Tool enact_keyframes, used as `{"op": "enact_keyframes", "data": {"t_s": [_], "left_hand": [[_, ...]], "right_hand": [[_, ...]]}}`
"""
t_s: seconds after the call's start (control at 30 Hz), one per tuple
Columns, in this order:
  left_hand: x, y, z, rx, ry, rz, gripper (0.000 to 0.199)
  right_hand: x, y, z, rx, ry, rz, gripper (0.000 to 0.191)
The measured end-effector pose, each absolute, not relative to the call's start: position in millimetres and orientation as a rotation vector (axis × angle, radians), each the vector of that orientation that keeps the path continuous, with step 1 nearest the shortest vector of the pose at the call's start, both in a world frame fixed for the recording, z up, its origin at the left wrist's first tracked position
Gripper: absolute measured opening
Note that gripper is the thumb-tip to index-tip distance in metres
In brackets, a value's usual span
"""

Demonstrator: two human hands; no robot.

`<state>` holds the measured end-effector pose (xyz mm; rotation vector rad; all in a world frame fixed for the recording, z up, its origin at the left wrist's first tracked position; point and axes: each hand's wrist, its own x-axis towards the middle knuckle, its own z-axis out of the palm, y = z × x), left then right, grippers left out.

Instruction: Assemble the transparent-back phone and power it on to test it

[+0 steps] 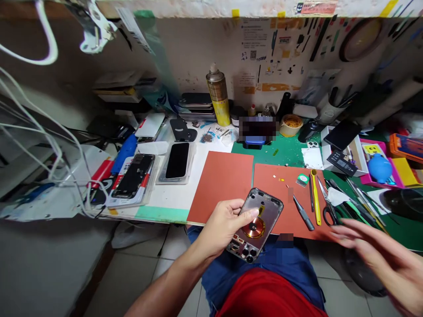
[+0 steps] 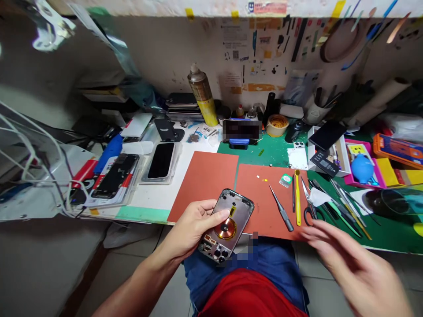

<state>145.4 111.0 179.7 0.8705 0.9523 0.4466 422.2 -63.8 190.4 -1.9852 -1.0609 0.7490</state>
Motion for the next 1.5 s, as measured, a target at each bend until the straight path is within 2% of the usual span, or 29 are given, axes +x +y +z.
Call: {"op": "enact_keyframes", "data": {"t_s": [0.07, 0.13, 0.27, 0.43, 0.5, 0.57, 0.67, 0.73, 0.83, 0.97, 1.07, 1.17, 1.33, 1.5], "left_hand": [[142.7, 114.0, 181.2, 0.922, 0.913, 0.293, 0.041], [138.3, 117.7, 184.1, 0.966, 0.881, 0.166, 0.042], [129.2, 126.4, 189.6, 1.082, 0.886, 0.028, 0.042], [131.5, 141.0, 192.4, 1.209, 0.857, -0.123, 0.036], [132.2, 151.3, 196.7, 1.305, 0.822, -0.225, 0.036], [126.6, 164.3, 203.7, 1.428, 0.817, -0.154, 0.038], [102.9, 180.0, 211.6, 1.683, 1.052, 0.447, 0.049], [82.5, 180.5, 206.9, 1.748, 1.317, 0.879, 0.046], [61.1, 163.1, 179.3, 1.651, 1.472, 1.175, 0.043], [58.1, 130.7, 130.1, 2.023, 1.402, 1.057, 0.03], [60.2, 121.4, 107.6, 2.333, 1.143, 0.999, 0.042], [56.9, 124.0, 97.8, 2.499, 1.016, 0.945, 0.053], [50.8, 128.7, 90.2, 2.621, 1.018, 0.845, 0.057], [52.9, 127.2, 89.1, 2.629, 1.026, 0.814, 0.058]], "right_hand": [[408.1, -20.4, 198.7, -1.759, -1.074, 1.216, 0.059], [392.9, 22.1, 202.1, -1.565, -1.112, 1.535, 0.061], [369.7, 68.0, 195.7, -1.376, -1.03, 1.811, 0.054], [355.9, 74.1, 184.3, -1.259, -1.003, 2.009, 0.043], [351.9, 72.3, 180.5, -1.277, -0.951, 2.011, 0.039], [347.3, 68.1, 176.4, -1.293, -0.841, 1.961, 0.037], [337.5, 57.2, 169.4, -1.311, -0.554, 1.82, 0.037], [327.8, 49.7, 163.4, -1.302, -0.398, 1.733, 0.038], [307.7, 45.1, 152.5, -1.252, -0.316, 1.666, 0.043], [276.6, 56.8, 137.8, -1.25, -0.27, 1.568, 0.047], [256.8, 70.3, 129.3, -1.299, -0.297, 1.509, 0.044], [242.9, 79.5, 124.4, -1.352, -0.369, 1.483, 0.043], [240.2, 85.6, 124.2, -1.504, -0.598, 1.406, 0.042], [259.1, 89.7, 130.6, -1.806, -0.958, 1.181, 0.023]]}}
